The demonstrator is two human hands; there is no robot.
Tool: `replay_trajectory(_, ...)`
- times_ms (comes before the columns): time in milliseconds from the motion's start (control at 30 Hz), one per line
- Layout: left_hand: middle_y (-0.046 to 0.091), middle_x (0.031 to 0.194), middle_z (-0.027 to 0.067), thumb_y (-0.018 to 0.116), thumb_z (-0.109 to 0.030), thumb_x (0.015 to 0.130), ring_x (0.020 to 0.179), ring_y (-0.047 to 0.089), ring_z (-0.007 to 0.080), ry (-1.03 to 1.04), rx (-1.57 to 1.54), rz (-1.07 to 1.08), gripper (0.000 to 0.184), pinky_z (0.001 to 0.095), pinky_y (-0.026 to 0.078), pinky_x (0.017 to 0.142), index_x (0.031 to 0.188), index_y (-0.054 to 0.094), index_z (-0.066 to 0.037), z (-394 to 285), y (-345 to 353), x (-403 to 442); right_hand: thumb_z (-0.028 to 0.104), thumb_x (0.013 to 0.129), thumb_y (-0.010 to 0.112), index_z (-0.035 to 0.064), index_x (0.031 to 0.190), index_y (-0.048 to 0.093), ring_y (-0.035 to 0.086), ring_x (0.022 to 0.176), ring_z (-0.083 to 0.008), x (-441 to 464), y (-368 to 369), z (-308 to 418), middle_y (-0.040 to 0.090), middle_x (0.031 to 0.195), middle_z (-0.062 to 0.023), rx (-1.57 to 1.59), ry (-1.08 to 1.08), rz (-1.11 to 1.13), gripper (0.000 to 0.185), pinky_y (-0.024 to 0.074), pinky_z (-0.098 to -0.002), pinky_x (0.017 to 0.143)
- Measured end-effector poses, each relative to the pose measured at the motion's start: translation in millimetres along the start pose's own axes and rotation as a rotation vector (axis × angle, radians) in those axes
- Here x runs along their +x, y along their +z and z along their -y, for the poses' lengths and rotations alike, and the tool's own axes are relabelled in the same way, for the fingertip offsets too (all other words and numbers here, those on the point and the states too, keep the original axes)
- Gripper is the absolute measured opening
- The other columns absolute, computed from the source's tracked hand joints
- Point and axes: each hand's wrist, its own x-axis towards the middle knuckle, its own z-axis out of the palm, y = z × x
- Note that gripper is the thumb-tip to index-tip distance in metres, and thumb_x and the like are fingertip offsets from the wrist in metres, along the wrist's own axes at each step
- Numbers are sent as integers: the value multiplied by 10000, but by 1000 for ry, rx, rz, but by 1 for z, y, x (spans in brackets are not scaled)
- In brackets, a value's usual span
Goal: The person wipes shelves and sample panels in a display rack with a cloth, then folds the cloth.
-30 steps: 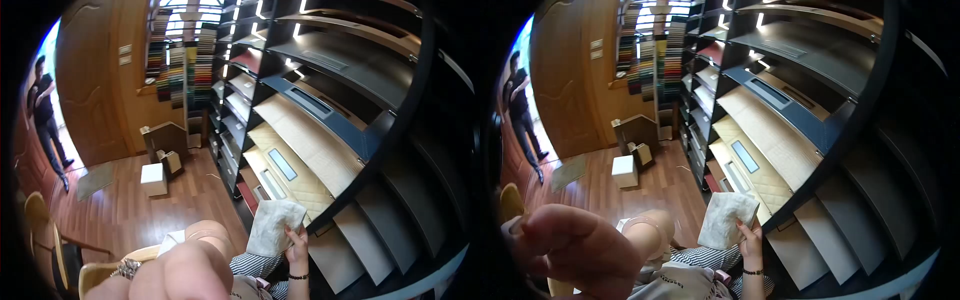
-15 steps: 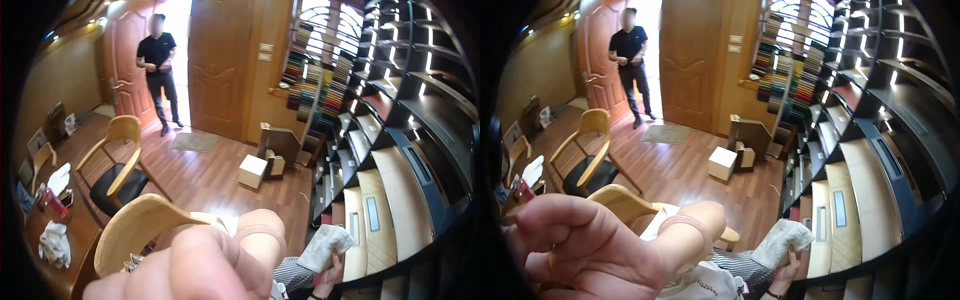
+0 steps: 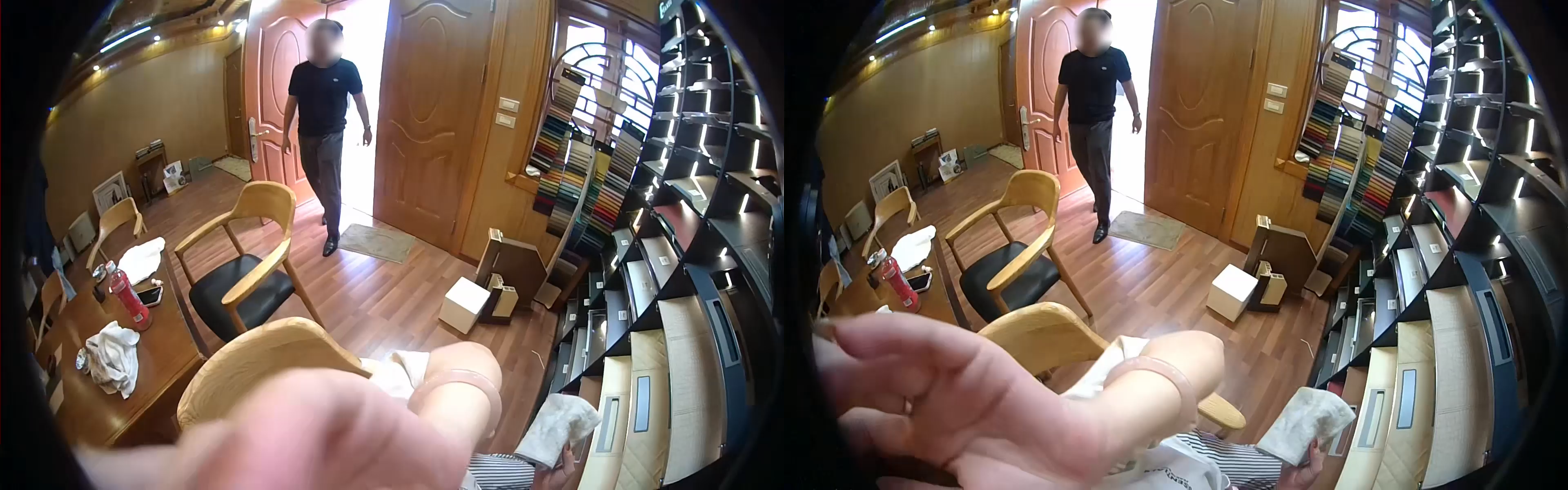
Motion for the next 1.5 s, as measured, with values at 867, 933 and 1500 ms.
replay_trajectory(867,454,1369,216,453,-274,958,1282,440,331,-1539,-1617,501,434,459,314,1080,1247,536,40,4,130,-245,116,820,546,6,1273,499,570,1114,-276,-178,-34,78,582,1210,-154,-38,-667,-589,469,452,-415,969)
replay_trajectory(933,427,1371,267,472,-356,951,1280,425,404,-1419,-1917,195,491,523,275,1080,1230,554,40,9,159,-231,92,805,545,1,1278,494,573,1105,-278,-159,-32,87,584,1204,-157,-64,-598,-589,484,456,-412,962)
replay_trajectory(1500,368,1337,357,478,-447,949,1220,449,401,-1048,-2194,-149,663,424,389,1012,1192,514,169,129,317,-136,-80,690,560,-25,1315,458,602,1048,-273,-39,73,234,598,1168,-168,-306,-51,-430,636,491,-381,909)
